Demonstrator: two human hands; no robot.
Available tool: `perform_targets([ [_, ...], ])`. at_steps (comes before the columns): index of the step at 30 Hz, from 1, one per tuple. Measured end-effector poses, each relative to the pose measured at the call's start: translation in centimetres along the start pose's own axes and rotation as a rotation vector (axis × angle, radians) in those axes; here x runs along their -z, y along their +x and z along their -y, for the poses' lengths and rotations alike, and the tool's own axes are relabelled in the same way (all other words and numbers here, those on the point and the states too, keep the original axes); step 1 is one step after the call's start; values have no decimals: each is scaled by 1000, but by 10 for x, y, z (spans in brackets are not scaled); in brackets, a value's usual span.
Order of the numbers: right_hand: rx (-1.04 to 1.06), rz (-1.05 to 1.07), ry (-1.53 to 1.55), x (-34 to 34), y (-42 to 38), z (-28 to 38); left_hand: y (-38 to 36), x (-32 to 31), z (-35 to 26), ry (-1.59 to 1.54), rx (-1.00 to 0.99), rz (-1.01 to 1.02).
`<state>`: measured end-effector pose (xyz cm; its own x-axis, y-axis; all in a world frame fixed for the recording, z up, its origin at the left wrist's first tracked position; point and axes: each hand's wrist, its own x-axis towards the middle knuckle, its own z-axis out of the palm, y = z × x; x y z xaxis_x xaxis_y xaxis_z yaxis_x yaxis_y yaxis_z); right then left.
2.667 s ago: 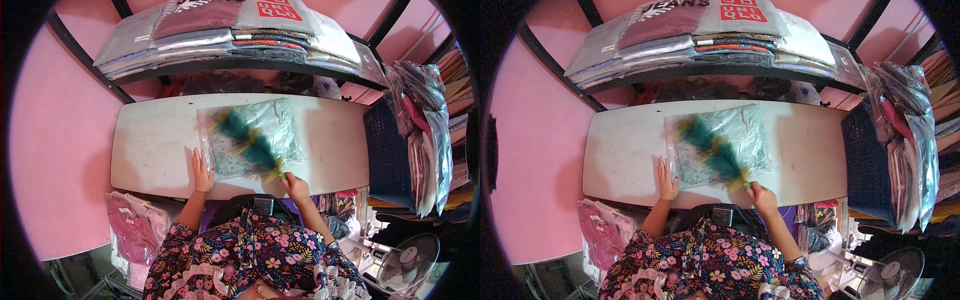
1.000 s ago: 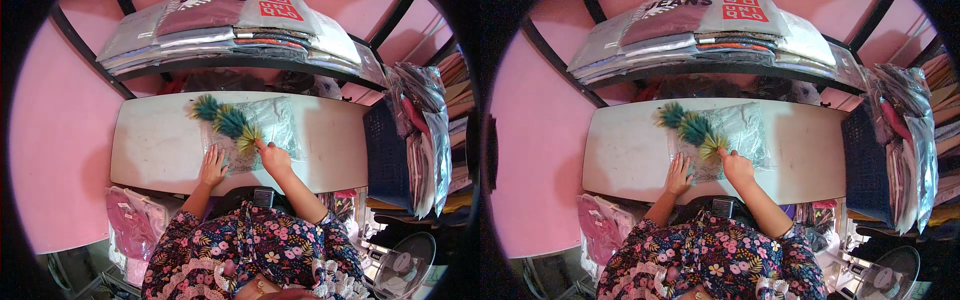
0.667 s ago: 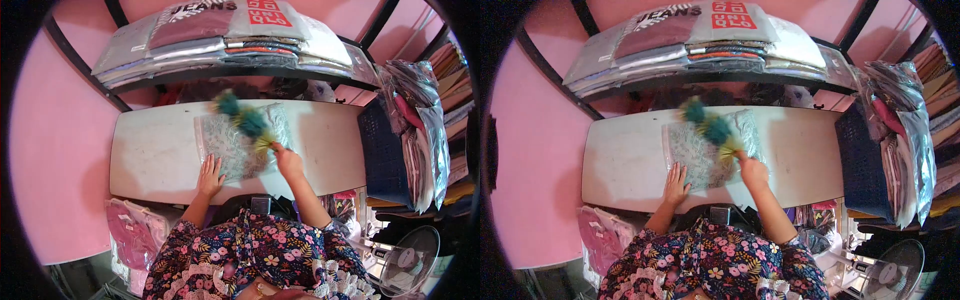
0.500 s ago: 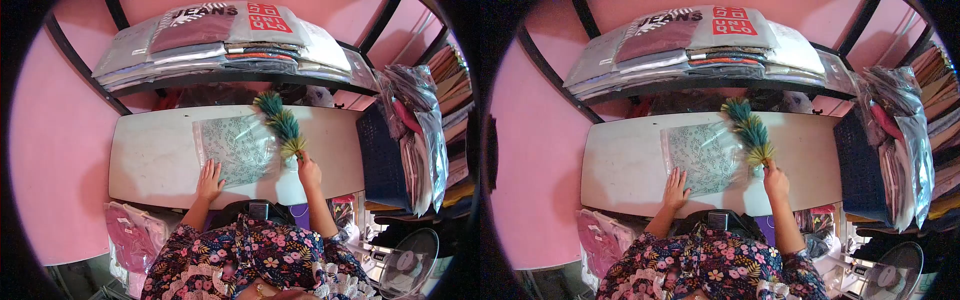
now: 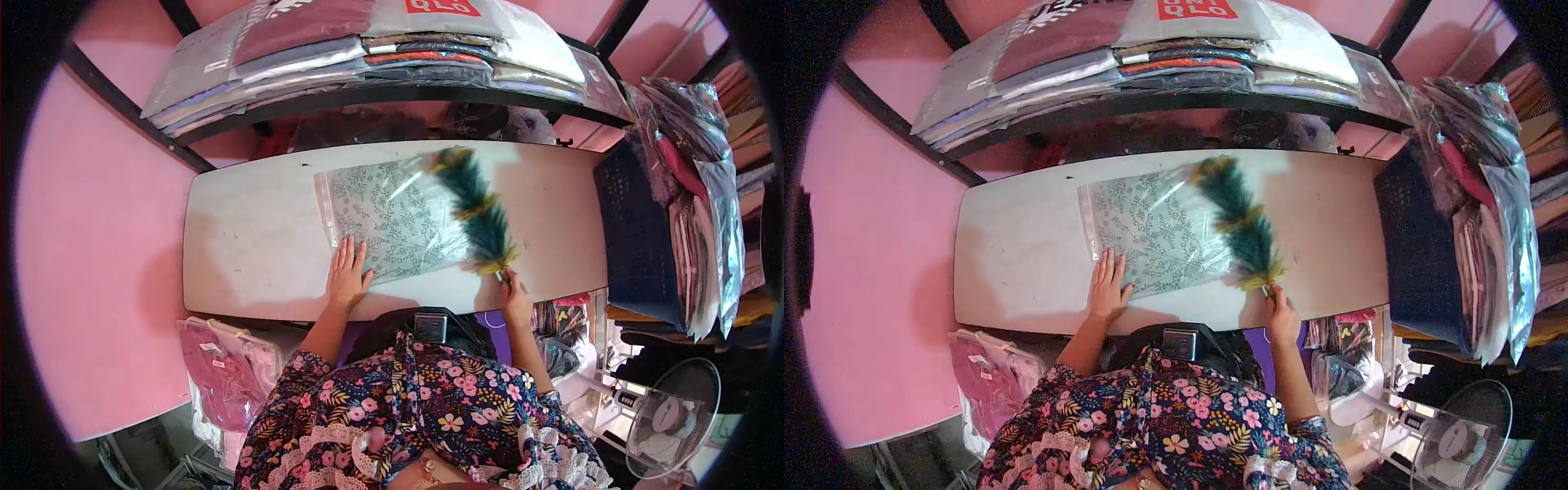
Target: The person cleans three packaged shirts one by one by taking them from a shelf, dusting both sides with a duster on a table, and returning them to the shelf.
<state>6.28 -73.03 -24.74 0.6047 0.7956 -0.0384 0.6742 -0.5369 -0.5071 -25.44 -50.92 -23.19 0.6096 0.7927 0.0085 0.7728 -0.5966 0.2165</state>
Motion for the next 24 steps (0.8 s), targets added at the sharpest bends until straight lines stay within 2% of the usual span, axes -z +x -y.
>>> perform_targets([
  [2,-97,-101,53,9,1,5,1,1,-1,-10,-4,19],
  [4,-23,-176,130,5,-3,10,1,2,0,-21,-4,35],
  [7,338,-56,211,-2,-14,26,0,2,1,2,-37,-11],
  [8,355,90,90,3,-19,36,0,1,1,2,-37,-11],
  [10,387,225,-78,-2,-23,41,1,-1,4,31,51,160],
  [11,391,225,-77,-5,-24,38,1,-3,6,33,54,157],
  [13,249,56,-15,-10,-21,22,0,2,1,-26,-27,-3],
  [16,11,-58,-57,-7,-11,-4,1,2,0,-18,-28,-2],
  [19,-92,-156,40,8,1,-12,0,-1,2,-22,-37,-21],
  [22,-57,-240,109,16,12,-1,0,-3,3,-22,-35,-27],
  [24,-16,-168,180,15,10,14,1,-2,3,-17,-30,-19],
])
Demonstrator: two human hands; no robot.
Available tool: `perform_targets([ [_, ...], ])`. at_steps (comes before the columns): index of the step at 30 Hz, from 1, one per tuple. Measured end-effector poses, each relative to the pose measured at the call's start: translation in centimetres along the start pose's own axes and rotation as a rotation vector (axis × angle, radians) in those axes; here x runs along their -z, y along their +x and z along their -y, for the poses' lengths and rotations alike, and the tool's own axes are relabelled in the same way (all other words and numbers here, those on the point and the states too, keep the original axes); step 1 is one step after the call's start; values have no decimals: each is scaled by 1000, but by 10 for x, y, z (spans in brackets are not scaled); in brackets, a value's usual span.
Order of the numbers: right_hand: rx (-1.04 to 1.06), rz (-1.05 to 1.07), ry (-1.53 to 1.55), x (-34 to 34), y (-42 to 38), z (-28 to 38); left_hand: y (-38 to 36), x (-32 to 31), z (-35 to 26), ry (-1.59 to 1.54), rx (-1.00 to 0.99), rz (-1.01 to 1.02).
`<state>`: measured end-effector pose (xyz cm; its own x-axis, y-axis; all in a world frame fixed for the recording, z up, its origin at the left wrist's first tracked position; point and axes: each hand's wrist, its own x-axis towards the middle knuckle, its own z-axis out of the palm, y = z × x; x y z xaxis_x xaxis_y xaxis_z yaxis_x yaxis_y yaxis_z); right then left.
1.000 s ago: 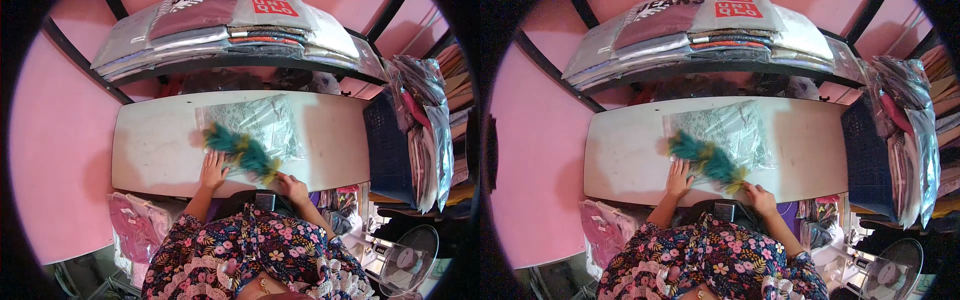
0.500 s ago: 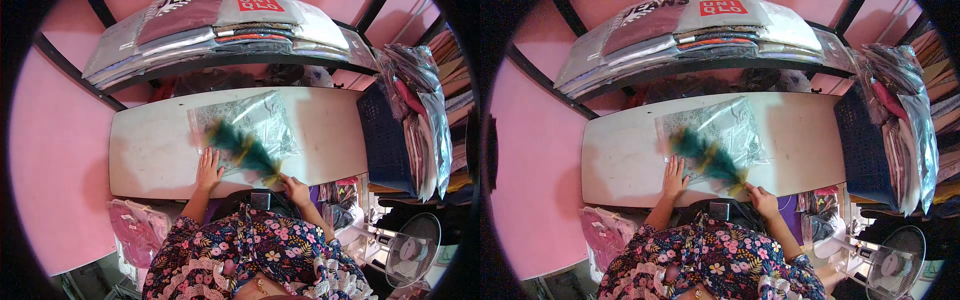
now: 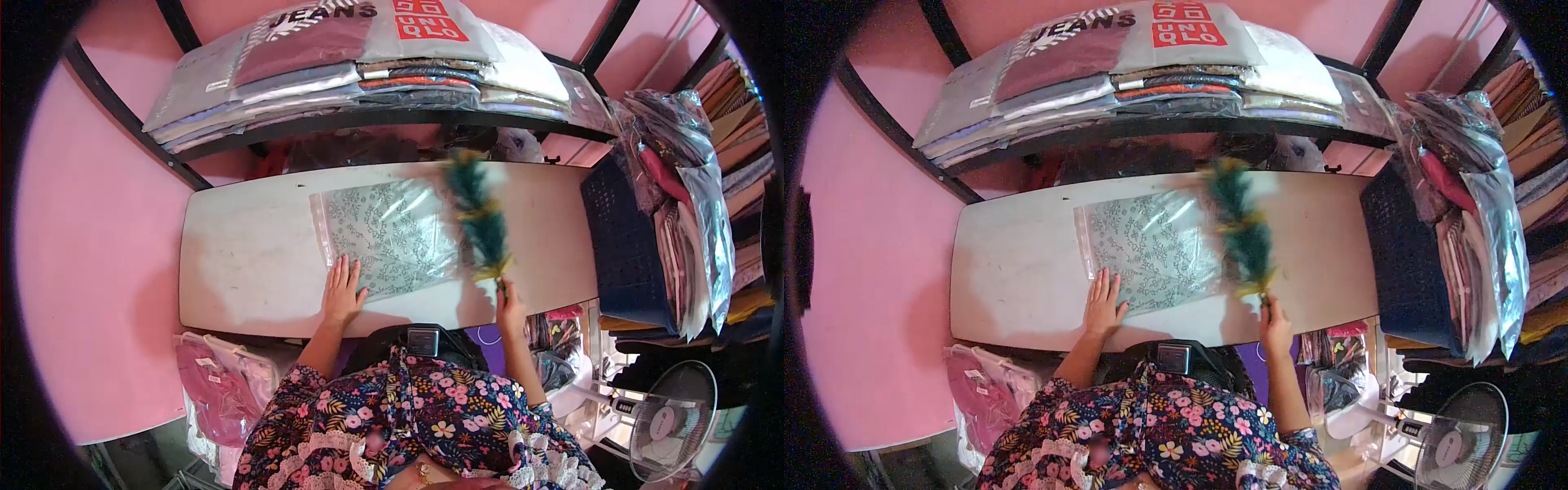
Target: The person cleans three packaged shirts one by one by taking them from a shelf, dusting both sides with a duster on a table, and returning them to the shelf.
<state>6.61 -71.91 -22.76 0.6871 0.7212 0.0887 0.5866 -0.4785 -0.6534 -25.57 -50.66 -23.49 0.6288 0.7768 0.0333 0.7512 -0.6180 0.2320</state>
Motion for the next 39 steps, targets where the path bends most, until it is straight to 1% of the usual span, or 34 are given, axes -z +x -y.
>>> perform_targets([
  [2,203,24,112,-13,-5,9,0,2,-1,-7,1,3],
  [4,316,154,51,-18,-13,25,0,3,-2,-10,5,3],
  [5,367,207,-19,-26,-16,22,0,3,-3,-11,9,8],
  [6,367,208,-17,-29,-18,23,-1,4,-3,-10,10,8],
  [8,289,266,-105,-32,-20,23,-1,5,-5,-15,15,10],
  [9,187,324,-88,-22,-16,29,0,6,-6,-14,17,11],
  [10,186,327,-87,-21,-12,28,0,6,-7,-15,18,15],
  [12,48,246,-102,-19,-6,17,-1,6,-8,-17,18,20],
  [13,102,172,-70,-20,-3,11,-1,5,-7,-16,15,12],
  [16,91,119,-59,-17,1,3,-1,3,-7,-13,13,0],
  [20,23,111,-87,-10,7,10,-2,4,-7,4,24,15],
  [22,26,70,31,-9,10,17,-2,5,-8,2,28,12],
  [23,25,66,29,-9,10,21,-2,5,-8,1,39,20],
  [25,262,-11,185,-10,9,33,-1,6,-7,-1,39,29],
  [26,354,7,216,-13,7,36,-2,7,-6,-1,43,38],
  [28,411,192,122,-15,-1,46,-2,6,-4,1,26,27],
  [29,397,199,117,-18,-4,50,-2,4,-3,8,45,35],
  [31,452,395,-99,-21,-7,49,-1,-3,1,28,42,12],
  [32,437,403,-110,-23,-8,42,-2,-8,3,15,36,27],
  [34,350,302,-104,-32,-8,27,-2,1,0,21,3,-11],
  [35,263,256,-97,-32,-8,20,-1,5,-3,19,11,0],
  [36,269,255,-95,-32,-5,11,0,5,-3,21,14,-5],
  [38,73,99,-63,-30,3,-4,-1,4,-2,-3,35,24],
  [39,81,96,-59,-25,9,-5,-1,6,-3,1,37,14],
])
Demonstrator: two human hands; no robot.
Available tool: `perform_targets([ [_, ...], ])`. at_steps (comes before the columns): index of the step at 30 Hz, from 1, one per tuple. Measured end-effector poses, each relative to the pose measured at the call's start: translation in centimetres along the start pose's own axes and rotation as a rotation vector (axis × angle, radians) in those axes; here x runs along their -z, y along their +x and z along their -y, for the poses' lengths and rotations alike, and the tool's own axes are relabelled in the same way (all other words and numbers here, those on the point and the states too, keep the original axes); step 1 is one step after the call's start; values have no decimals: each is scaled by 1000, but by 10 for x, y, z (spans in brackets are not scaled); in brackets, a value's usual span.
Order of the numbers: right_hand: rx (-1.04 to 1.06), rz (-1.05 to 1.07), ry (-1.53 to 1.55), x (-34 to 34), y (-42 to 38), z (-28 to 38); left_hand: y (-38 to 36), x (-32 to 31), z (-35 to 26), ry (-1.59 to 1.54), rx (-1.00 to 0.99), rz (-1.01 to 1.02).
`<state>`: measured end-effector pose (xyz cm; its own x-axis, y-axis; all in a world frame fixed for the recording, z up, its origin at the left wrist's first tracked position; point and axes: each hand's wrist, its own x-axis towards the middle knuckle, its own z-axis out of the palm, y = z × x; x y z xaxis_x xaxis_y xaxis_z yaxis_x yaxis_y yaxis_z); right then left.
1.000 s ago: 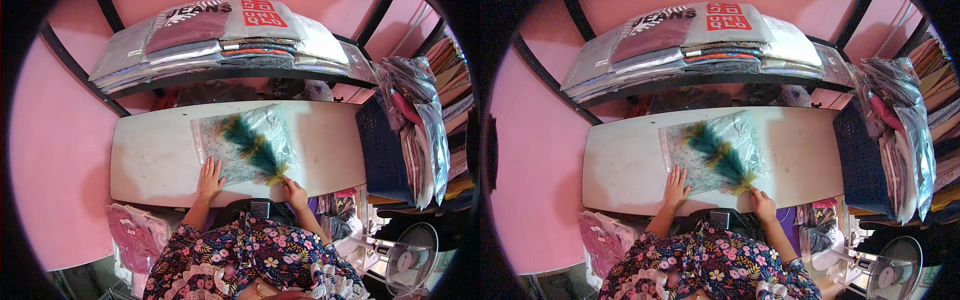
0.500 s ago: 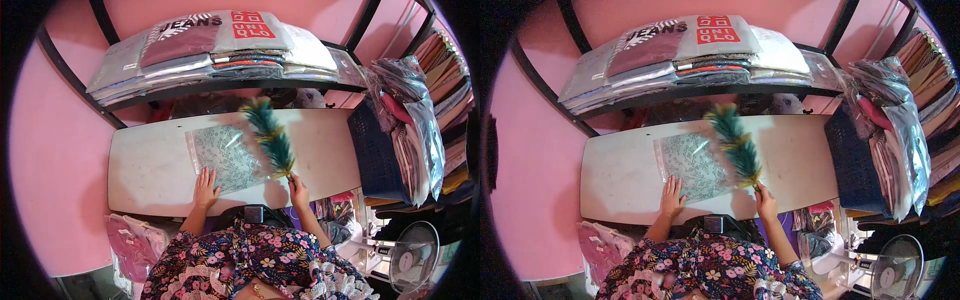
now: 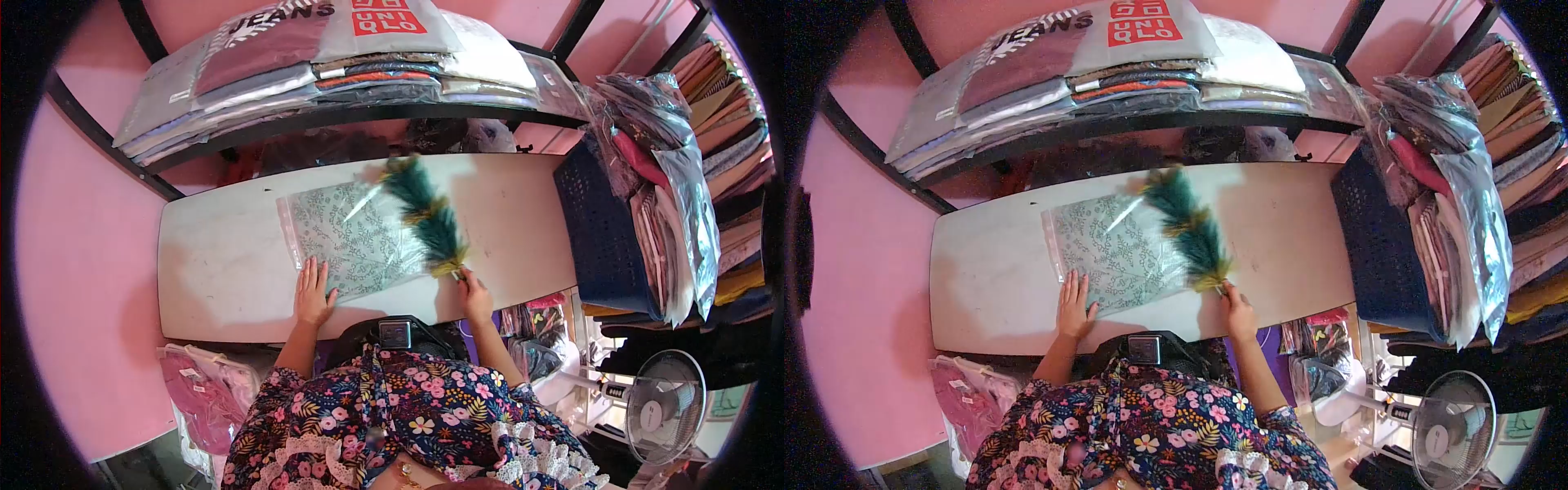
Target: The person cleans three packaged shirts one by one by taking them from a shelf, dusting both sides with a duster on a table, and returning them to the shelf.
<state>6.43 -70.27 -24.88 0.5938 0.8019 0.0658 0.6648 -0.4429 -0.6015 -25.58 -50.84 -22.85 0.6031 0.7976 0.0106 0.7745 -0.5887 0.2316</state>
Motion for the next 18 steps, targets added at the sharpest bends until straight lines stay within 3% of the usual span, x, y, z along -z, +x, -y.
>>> perform_targets([
  [2,-119,-60,27,8,6,-3,-1,3,-2,-25,5,5],
  [6,-32,-92,144,19,10,11,-1,1,-1,-19,6,0],
  [9,319,9,200,11,6,26,-1,2,0,-17,4,-13],
  [11,350,215,106,10,1,39,-1,4,-2,-19,0,-14],
  [15,212,371,-45,13,2,41,-2,3,-1,-19,12,-16],
  [18,75,106,81,8,13,8,0,2,-3,18,13,-27],
])
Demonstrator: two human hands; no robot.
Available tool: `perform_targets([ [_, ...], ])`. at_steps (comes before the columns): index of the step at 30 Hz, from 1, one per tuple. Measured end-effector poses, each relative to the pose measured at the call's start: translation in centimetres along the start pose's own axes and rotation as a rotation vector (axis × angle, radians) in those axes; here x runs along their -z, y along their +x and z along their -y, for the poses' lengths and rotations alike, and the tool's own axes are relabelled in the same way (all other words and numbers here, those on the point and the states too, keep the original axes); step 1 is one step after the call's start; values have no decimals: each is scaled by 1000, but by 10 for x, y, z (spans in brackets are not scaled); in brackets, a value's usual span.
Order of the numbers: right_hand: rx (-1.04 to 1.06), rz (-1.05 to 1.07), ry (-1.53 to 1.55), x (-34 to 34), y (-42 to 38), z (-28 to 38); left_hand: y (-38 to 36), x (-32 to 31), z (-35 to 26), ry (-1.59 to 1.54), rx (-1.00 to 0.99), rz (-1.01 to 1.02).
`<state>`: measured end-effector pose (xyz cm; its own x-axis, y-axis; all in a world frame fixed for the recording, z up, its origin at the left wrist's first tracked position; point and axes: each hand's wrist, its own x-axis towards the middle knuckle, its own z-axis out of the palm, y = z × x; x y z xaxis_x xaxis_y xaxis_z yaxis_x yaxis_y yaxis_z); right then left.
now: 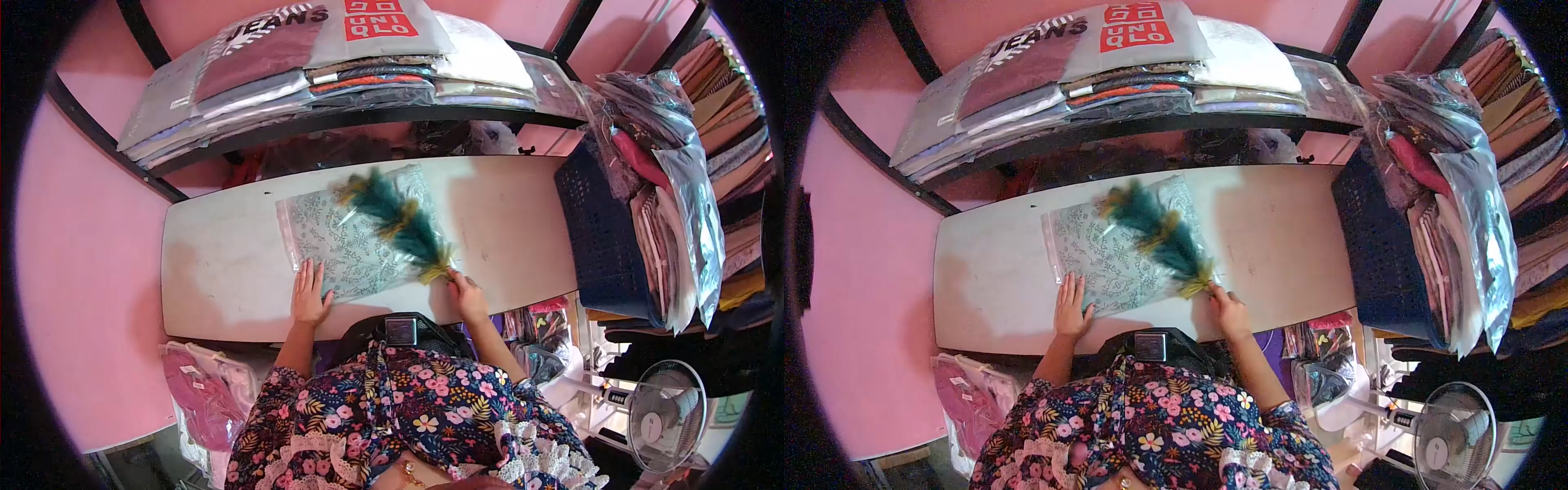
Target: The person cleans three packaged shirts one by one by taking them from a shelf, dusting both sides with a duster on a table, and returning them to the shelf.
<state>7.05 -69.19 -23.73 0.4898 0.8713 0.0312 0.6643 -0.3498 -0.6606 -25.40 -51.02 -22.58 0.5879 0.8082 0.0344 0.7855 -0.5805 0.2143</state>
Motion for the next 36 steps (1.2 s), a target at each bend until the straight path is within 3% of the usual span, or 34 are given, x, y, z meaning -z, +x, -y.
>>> perform_targets([
  [4,-199,-31,-170,16,9,-23,-1,0,1,-22,-18,-7],
  [9,-290,-132,-68,30,24,-36,-3,3,1,-5,-7,3],
  [12,-192,-196,21,38,27,-37,-3,2,1,-11,2,0],
  [15,-49,-118,142,31,21,-26,-4,2,3,5,9,-8],
  [17,286,-31,212,21,16,-20,-3,3,0,2,17,-11],
  [18,292,-31,215,20,15,-15,-5,3,1,0,22,-5],
  [20,266,333,-30,25,15,-7,-6,2,0,12,36,-7],
  [21,276,328,-28,25,17,-10,-6,2,-1,19,47,-4],
  [27,46,-43,-52,32,35,-57,-10,-10,-19,14,106,-65],
  [33,-185,-151,37,62,35,-82,-13,-27,-48,43,128,-194],
  [36,-11,-279,161,60,28,-77,-14,-30,-49,33,149,-186],
])
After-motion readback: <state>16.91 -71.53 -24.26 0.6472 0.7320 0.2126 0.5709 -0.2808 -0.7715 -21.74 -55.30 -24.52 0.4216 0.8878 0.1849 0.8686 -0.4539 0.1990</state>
